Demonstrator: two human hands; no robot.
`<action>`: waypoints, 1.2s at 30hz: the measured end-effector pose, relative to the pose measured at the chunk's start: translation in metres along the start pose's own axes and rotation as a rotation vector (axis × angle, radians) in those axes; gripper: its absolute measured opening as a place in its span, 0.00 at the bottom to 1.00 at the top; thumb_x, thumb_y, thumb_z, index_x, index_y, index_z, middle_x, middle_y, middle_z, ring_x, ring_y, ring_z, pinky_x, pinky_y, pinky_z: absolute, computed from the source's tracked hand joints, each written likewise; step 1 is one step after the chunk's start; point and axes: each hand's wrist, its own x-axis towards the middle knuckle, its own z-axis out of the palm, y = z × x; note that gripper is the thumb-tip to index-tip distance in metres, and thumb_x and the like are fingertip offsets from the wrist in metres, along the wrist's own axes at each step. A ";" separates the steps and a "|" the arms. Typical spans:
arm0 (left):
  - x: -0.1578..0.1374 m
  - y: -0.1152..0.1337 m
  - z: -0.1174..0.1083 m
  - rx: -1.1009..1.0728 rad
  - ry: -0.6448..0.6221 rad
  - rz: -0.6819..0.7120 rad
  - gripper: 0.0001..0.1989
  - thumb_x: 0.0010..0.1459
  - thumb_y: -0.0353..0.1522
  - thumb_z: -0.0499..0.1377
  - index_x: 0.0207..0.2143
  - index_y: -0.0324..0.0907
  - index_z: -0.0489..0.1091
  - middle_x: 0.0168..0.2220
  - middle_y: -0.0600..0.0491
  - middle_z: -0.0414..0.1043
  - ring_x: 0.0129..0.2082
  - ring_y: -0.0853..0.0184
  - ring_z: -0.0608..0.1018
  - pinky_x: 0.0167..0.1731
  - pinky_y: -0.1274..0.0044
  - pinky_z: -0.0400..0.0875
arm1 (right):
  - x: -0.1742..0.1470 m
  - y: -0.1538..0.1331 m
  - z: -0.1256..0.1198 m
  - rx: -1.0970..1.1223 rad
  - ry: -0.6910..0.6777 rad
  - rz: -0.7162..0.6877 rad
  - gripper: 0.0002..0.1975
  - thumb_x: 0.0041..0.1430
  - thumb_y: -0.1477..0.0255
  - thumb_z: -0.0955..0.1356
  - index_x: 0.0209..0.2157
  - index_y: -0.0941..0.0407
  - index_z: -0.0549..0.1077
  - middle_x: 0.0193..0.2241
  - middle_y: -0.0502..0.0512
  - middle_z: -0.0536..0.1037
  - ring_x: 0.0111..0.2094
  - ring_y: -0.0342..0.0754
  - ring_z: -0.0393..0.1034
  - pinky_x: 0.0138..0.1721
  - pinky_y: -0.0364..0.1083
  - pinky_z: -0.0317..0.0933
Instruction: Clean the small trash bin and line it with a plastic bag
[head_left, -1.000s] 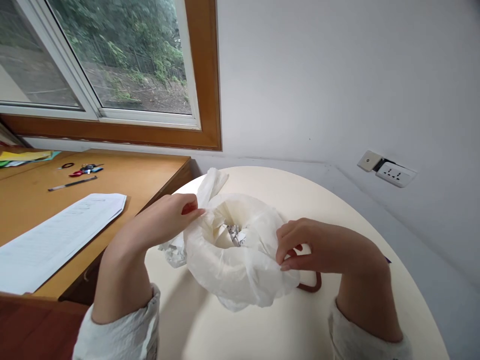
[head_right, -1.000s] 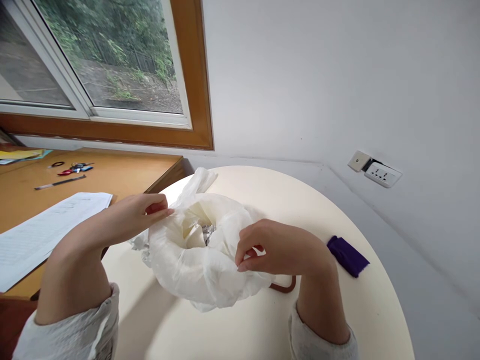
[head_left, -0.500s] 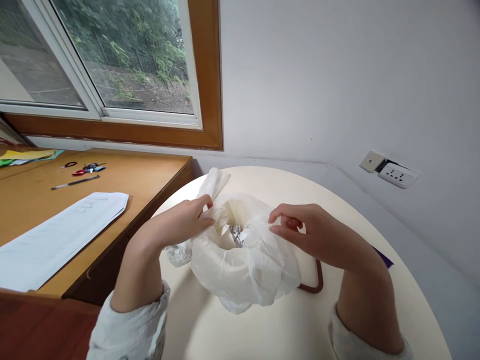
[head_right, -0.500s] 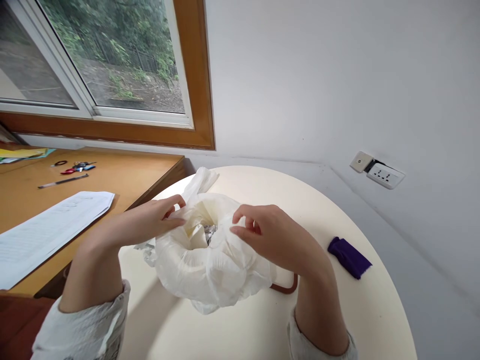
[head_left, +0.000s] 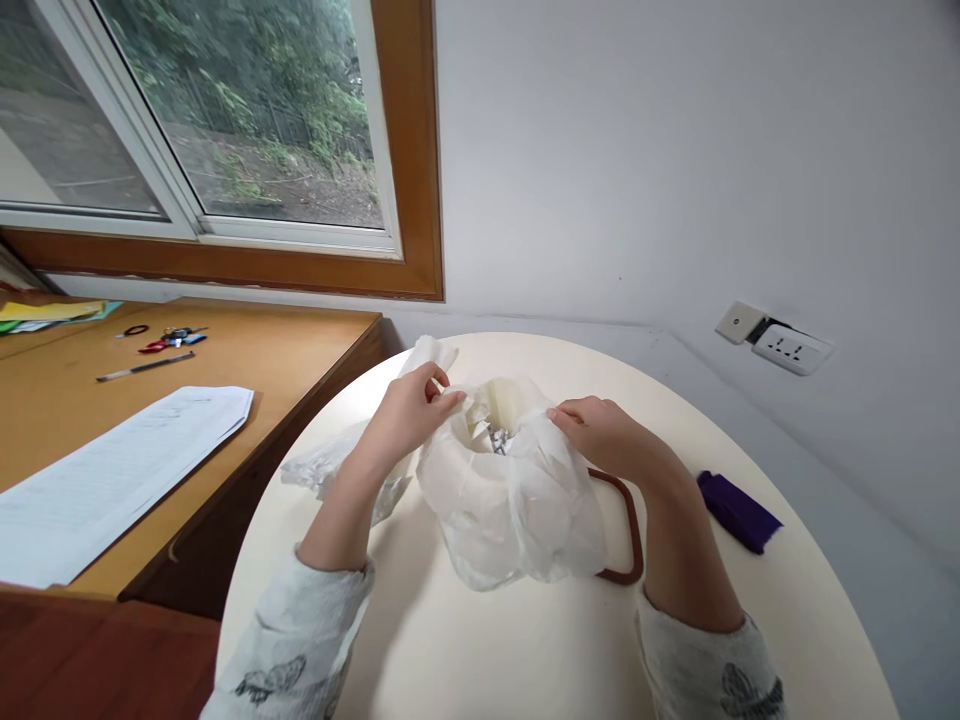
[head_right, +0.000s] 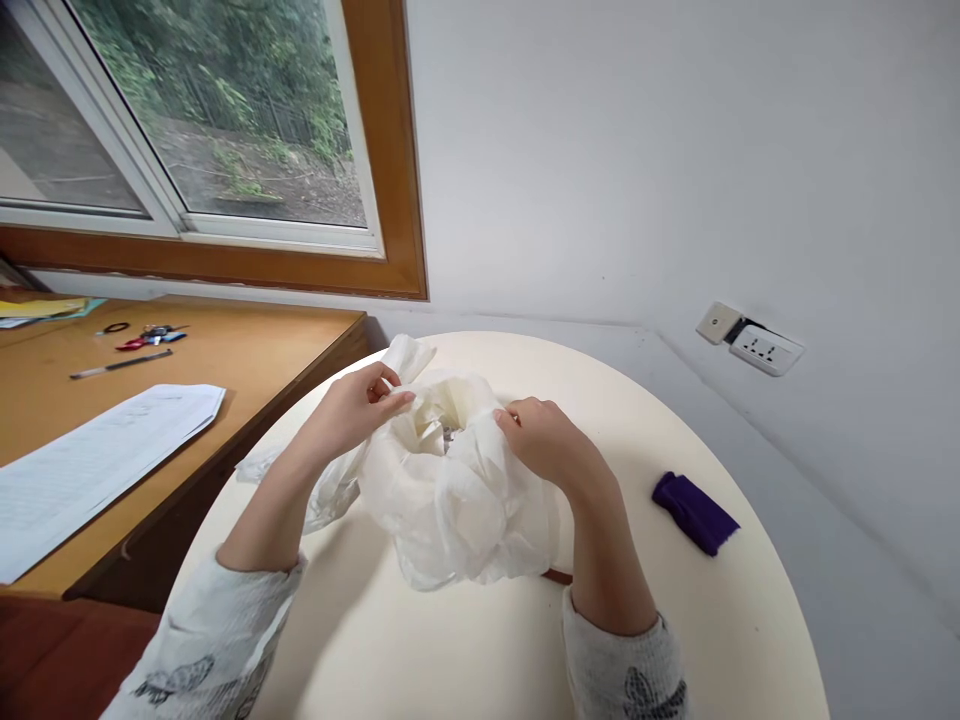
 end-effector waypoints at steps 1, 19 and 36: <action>0.001 0.000 0.004 -0.025 0.058 0.015 0.10 0.52 0.41 0.54 0.29 0.43 0.62 0.22 0.57 0.64 0.22 0.70 0.66 0.21 0.80 0.57 | 0.002 0.002 0.001 0.000 0.017 0.015 0.18 0.58 0.62 0.55 0.18 0.56 0.50 0.19 0.48 0.60 0.22 0.41 0.53 0.23 0.43 0.46; -0.004 -0.007 -0.020 -0.174 -0.521 -0.175 0.25 0.52 0.51 0.50 0.20 0.38 0.66 0.22 0.49 0.71 0.25 0.64 0.74 0.30 0.75 0.67 | 0.014 0.008 0.007 -0.060 0.243 0.069 0.20 0.54 0.65 0.59 0.17 0.55 0.42 0.16 0.47 0.48 0.20 0.41 0.41 0.21 0.43 0.40; 0.000 -0.022 -0.008 -0.066 -0.861 -0.125 0.09 0.42 0.37 0.60 0.24 0.40 0.72 0.22 0.52 0.73 0.26 0.63 0.75 0.30 0.74 0.65 | 0.012 0.006 0.009 -0.045 0.253 0.083 0.20 0.54 0.64 0.58 0.16 0.55 0.43 0.16 0.47 0.50 0.19 0.40 0.42 0.21 0.43 0.40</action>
